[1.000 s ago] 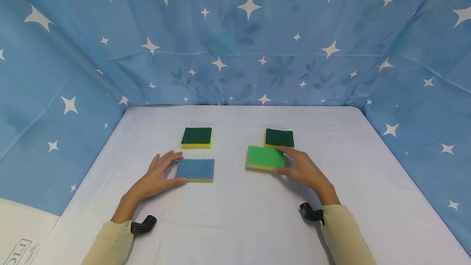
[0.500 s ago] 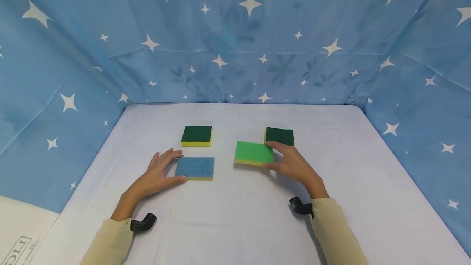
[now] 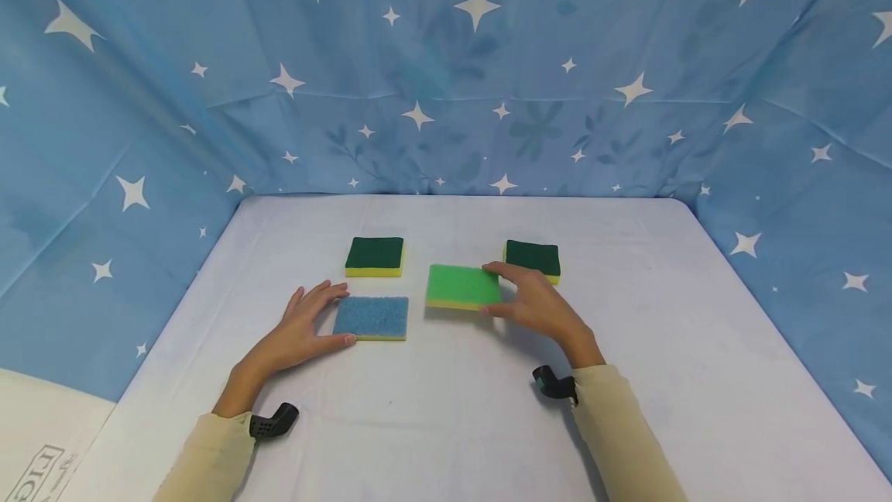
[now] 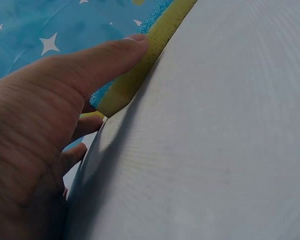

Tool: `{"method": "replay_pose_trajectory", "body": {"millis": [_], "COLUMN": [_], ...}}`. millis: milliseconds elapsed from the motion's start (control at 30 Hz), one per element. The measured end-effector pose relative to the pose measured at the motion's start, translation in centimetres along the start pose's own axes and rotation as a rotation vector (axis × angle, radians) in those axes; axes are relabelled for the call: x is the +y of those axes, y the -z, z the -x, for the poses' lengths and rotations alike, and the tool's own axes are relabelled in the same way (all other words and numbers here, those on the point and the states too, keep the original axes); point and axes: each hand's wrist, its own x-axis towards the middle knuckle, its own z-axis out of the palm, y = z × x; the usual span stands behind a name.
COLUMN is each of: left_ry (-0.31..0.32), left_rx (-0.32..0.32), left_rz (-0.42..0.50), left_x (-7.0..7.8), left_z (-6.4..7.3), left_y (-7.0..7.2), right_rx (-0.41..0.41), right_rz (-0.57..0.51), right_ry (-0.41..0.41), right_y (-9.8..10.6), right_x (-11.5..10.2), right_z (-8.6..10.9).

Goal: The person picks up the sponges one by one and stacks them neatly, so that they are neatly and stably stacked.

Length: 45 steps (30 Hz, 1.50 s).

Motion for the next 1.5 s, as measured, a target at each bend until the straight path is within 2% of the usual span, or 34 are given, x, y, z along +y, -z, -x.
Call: {"method": "replay_pose_trajectory", "body": {"millis": [233,533,933,1167,1500], "left_ry": [0.006,0.015,0.020,0.029,0.047], "left_rx": [0.000,-0.002,0.001,-0.002,-0.016], "left_rz": [-0.014,-0.003,-0.006,0.002,-0.038], "left_x": [-0.1,0.0,-0.1,0.0,0.1], "left_z": [0.0,0.0,0.0,0.1,-0.2], "left_y": [-0.1,-0.1,-0.1,0.1,0.1], "right_rx": [-0.014,-0.049,-0.080,-0.125,-0.149], "right_rz": [-0.009,-0.012,-0.016,-0.045,-0.032], "right_ry": [0.032,0.034,0.095,0.125,0.145], "right_y": [-0.6,-2.2,-4.2,-5.8,-7.8], "right_x": [-0.9,-2.0,-4.2,-5.8,-7.5], "right_z": [-0.9,-1.9,-3.5,-4.8,-6.1]}}
